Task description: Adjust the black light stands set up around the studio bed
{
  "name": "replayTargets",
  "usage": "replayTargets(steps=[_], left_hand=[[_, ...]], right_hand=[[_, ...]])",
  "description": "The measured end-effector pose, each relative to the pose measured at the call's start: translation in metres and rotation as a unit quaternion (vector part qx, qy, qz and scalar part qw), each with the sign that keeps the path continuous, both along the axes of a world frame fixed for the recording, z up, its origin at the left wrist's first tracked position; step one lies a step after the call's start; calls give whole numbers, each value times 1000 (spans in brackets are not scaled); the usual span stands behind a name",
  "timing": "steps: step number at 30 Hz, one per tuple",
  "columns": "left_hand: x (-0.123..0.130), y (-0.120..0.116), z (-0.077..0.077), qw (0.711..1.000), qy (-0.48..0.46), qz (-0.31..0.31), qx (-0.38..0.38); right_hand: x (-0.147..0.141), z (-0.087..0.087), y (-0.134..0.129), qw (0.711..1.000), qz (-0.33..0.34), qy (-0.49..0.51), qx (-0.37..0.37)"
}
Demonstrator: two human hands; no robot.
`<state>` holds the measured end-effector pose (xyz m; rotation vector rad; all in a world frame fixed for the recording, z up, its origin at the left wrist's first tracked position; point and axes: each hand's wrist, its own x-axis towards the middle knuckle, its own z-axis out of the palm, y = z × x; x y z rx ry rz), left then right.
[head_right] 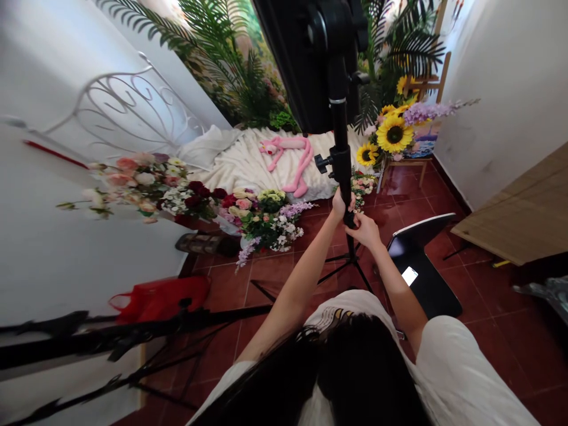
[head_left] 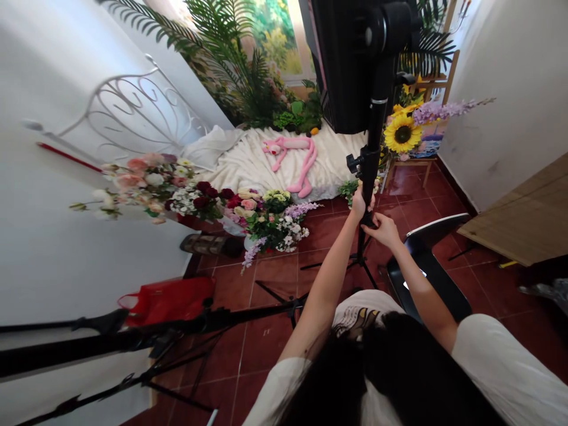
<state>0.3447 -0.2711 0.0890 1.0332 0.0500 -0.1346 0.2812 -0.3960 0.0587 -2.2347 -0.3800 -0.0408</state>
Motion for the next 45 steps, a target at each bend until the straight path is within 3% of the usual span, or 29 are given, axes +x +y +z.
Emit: replayTargets(steps=[13, 25, 29, 33, 37, 42, 45], left_hand=[[1, 0, -4, 1000, 2, 3, -23], [-1, -2, -1, 1000, -6, 22, 12], [1, -1, -2, 1000, -11, 11, 15], [1, 1, -3, 1000, -5, -2, 0], [1, 1, -1, 999, 9, -18, -30], [0, 1, 1, 999, 9, -15, -27], [0, 1, 1, 1000, 0, -13, -12]], right_hand=[[-4, -10, -6, 993, -77, -2, -86], [1, -10, 0, 993, -63, 15, -98], [5, -15, -2, 996, -43, 44, -62], [11, -24, -1, 993, 14, 98, 56], [16, -26, 1, 970, 79, 171, 153], [18, -26, 2, 936, 135, 252, 203], [14, -28, 2, 940, 126, 249, 195]])
